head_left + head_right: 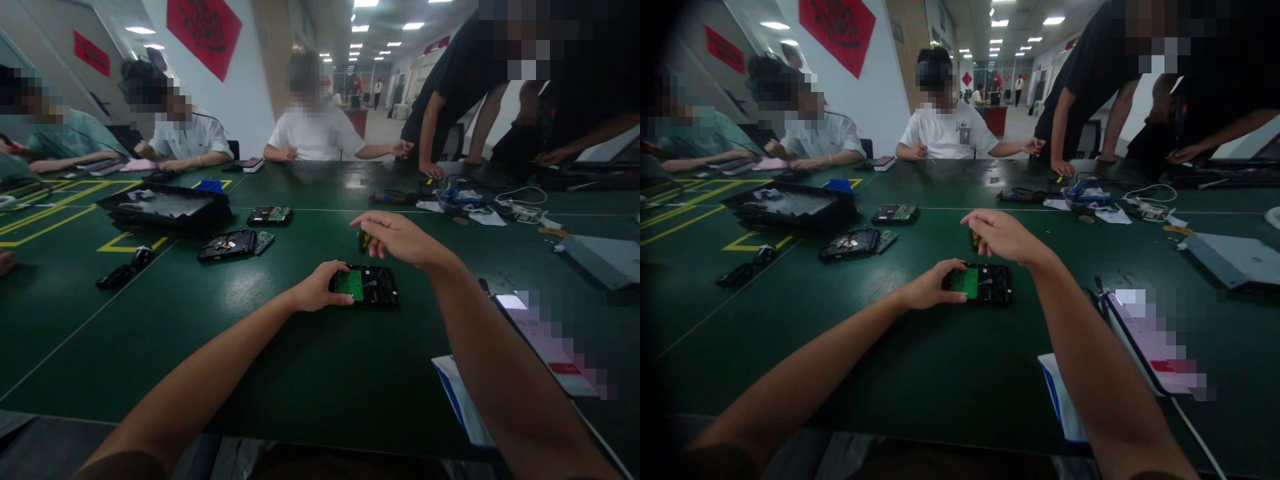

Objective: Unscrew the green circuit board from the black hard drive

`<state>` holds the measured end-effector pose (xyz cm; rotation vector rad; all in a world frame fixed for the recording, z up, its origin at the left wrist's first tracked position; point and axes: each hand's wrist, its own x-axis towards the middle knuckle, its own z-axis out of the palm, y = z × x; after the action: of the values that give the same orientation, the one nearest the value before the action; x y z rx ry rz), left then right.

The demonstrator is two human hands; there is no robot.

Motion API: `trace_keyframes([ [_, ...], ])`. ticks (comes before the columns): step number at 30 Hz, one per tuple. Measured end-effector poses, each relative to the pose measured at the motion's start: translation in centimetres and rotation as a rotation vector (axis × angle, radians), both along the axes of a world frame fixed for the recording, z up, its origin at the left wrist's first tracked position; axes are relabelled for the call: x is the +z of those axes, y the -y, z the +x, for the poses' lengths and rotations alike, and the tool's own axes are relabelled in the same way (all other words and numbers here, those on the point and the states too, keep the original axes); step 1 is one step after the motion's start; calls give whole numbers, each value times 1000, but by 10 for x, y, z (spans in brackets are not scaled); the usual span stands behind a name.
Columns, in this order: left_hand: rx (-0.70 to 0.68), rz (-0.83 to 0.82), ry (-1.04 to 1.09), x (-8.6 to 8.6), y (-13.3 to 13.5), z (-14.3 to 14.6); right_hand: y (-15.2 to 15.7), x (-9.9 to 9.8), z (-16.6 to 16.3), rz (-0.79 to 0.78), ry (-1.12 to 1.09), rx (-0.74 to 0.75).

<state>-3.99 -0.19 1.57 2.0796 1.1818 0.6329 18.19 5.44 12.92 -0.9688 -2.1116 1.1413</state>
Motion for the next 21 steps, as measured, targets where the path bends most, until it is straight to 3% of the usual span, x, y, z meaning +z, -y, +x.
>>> trace_keyframes([
  [3,-4,-14,1,1,0,0,-5,-2,4,127,60,-85],
  [7,-9,-11,11,2,1,0,-8,-4,6,102,51,-151],
  [15,-5,-8,11,-2,-1,0,-1,0,2,-51,-15,3],
  [21,-9,-17,6,1,1,0,-5,0,8,124,72,-103],
])
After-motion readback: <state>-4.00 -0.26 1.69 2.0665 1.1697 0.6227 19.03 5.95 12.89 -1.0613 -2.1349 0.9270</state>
